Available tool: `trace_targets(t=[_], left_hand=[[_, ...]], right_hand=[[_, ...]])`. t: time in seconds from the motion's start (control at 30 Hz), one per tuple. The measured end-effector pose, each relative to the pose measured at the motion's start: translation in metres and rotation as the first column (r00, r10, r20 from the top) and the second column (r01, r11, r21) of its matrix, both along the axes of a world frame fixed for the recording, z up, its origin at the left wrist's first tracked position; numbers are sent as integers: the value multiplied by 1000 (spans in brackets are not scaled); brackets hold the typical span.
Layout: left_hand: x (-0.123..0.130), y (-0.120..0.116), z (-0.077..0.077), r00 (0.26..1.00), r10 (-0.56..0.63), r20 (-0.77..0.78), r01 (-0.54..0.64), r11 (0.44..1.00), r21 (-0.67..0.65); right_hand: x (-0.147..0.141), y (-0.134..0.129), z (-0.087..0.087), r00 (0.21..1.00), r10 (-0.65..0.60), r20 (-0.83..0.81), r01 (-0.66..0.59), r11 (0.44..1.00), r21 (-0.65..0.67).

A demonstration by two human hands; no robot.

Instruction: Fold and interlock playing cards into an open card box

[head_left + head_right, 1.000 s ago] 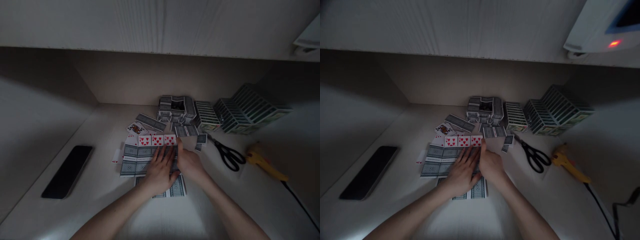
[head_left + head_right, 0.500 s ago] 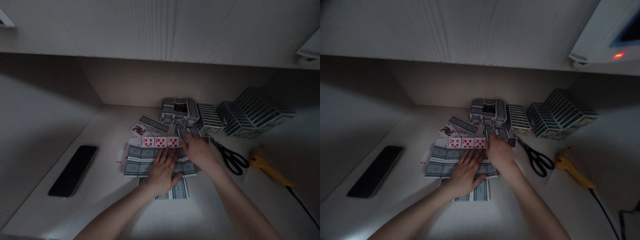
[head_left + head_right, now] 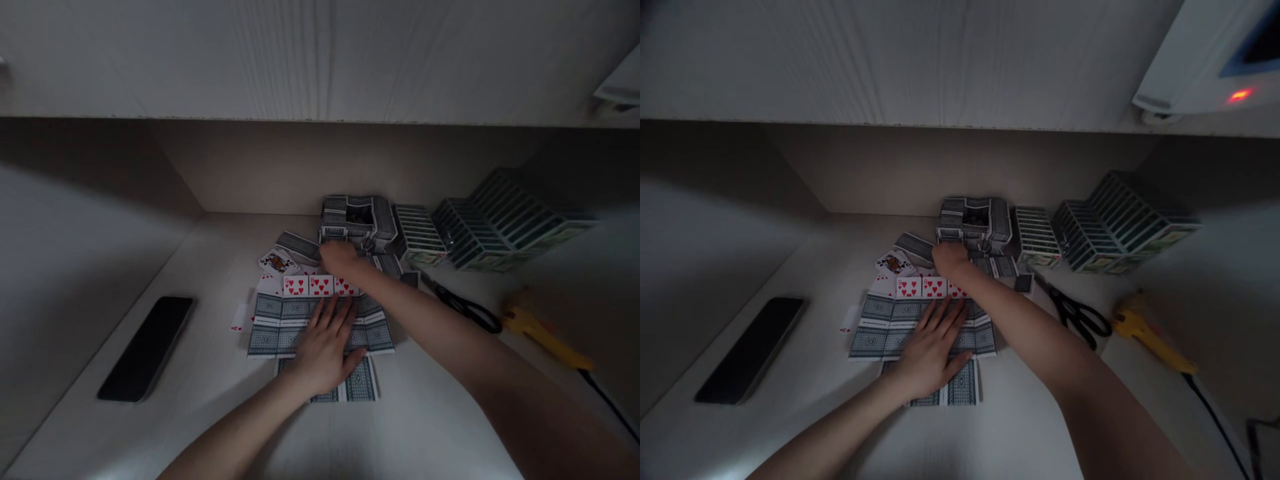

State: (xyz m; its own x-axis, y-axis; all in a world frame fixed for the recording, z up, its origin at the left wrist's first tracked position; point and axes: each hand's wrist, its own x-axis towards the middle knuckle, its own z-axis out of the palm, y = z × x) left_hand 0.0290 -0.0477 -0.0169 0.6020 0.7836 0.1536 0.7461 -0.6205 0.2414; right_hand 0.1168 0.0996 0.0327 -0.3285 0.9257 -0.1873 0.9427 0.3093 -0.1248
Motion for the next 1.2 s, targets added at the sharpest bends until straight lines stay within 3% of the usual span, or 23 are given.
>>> trace_targets(t=[0.17, 0.3, 0.47, 0.53, 0.6, 0.67, 0.7, 0.8, 0.87, 1.0, 1.13, 1.2], left_hand=[[-1, 0, 2, 1000, -14, 7, 14, 999, -47], [-6, 2, 7, 988, -150, 37, 154, 979, -131], [-15, 12, 15, 941, -292, 171, 331, 903, -276], [-18, 17, 17, 918, -265, 295, 365, 856, -367], [-20, 21, 19, 890, -160, 427, 377, 785, -492], [-21, 23, 22, 870, 14, 493, 323, 740, -590], [-21, 23, 23, 870, 92, 485, 257, 754, -604], [-19, 15, 26, 906, 215, 364, -47, 906, -420], [-16, 7, 24, 941, 224, 254, -168, 960, -225], [-11, -5, 11, 980, 181, 89, -170, 979, -115], [-17, 5, 1, 1000, -16, 18, 18, 991, -132], [-23, 15, 1, 993, -113, 32, 117, 982, -150]], right_hand=[[-2, -3, 2, 997, -73, 1, 73, 996, -47], [2, -4, 0, 994, -110, -25, 108, 991, -85], [16, -7, -1, 983, -127, -130, 124, 992, -29], [27, -10, 0, 976, -138, -171, 141, 990, 5], [42, -17, 0, 957, -162, -239, 170, 985, 14], [60, -27, -2, 816, -246, -523, 231, 968, -96], [69, -34, -5, 702, -308, -642, 240, 951, -194], [97, -58, -16, 348, -380, -857, 222, 922, -318], [111, -75, -24, 197, -417, -887, 220, 901, -374], [124, -103, -36, 117, -446, -887, 271, 874, -404], [124, -115, -43, 72, -443, -894, 372, 843, -388], [125, -117, -46, 109, -478, -872, 370, 833, -411]])
